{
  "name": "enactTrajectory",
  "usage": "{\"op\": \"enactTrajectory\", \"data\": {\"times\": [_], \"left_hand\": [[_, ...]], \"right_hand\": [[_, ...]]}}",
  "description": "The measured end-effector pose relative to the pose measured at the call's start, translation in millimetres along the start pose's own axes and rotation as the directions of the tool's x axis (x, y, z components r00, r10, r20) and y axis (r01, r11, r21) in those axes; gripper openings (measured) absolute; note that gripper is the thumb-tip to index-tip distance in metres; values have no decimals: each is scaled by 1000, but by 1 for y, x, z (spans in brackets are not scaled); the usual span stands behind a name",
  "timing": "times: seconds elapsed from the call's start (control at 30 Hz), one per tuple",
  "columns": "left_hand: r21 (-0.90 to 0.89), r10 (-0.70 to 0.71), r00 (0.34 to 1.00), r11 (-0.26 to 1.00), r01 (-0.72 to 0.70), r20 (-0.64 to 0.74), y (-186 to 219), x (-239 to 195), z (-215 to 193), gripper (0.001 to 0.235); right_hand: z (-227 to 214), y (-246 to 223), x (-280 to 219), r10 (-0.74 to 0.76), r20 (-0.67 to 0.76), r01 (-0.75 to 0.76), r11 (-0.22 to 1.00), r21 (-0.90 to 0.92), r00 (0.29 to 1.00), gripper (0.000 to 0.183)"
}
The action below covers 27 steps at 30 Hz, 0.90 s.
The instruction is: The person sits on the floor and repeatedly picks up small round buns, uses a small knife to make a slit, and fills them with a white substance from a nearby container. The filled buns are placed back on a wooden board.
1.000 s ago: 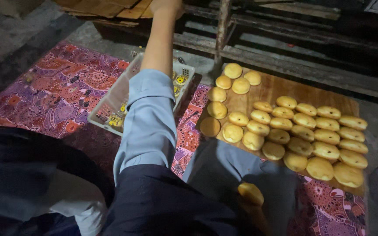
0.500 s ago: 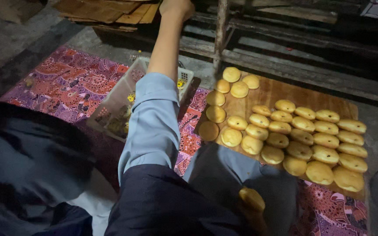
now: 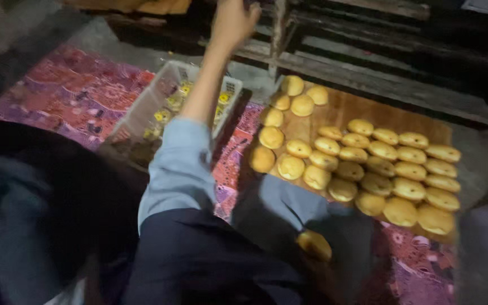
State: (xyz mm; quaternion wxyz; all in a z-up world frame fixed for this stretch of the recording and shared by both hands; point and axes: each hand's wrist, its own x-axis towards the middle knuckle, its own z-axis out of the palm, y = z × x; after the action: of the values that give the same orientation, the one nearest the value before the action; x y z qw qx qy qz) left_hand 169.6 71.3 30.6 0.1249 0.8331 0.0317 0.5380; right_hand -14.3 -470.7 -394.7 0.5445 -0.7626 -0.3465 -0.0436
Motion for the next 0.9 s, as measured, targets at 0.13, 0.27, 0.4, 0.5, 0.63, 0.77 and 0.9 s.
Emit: {"op": "enactTrajectory", "data": {"times": [0.13, 0.27, 0.4, 0.5, 0.63, 0.77, 0.9], "left_hand": [[-215, -237, 943, 933, 288, 235, 60, -226, -13, 22], [-276, -691, 601, 535, 799, 402, 93, -416, -8, 20], [-270, -794, 451, 368, 890, 408, 146, -505, 1, 23], [-423, -724, 384, 139, 895, 573, 200, -513, -2, 21], [-239, -364, 61, -470, 850, 930, 266, -476, -31, 27], [-348, -324, 220, -419, 839, 920, 306, -440, -42, 43], [-269, -422, 77, -418, 867, 903, 304, -442, -41, 37]], "right_hand": [[9, 6, 6, 158, 52, -165, 959, 231, 986, 32], [6, 9, -4, 290, 97, -304, 855, 420, 952, 28], [12, 13, 10, 363, 90, -344, 734, 586, 927, 26], [14, 12, 17, 440, 47, -353, 648, 675, 897, 26], [8, 5, 32, 655, -81, -455, 603, 656, 751, 28], [5, -20, 42, 481, -319, -494, 869, 44, 817, 32], [-6, -54, 53, 302, -277, -389, 850, -355, 912, 36]]}}
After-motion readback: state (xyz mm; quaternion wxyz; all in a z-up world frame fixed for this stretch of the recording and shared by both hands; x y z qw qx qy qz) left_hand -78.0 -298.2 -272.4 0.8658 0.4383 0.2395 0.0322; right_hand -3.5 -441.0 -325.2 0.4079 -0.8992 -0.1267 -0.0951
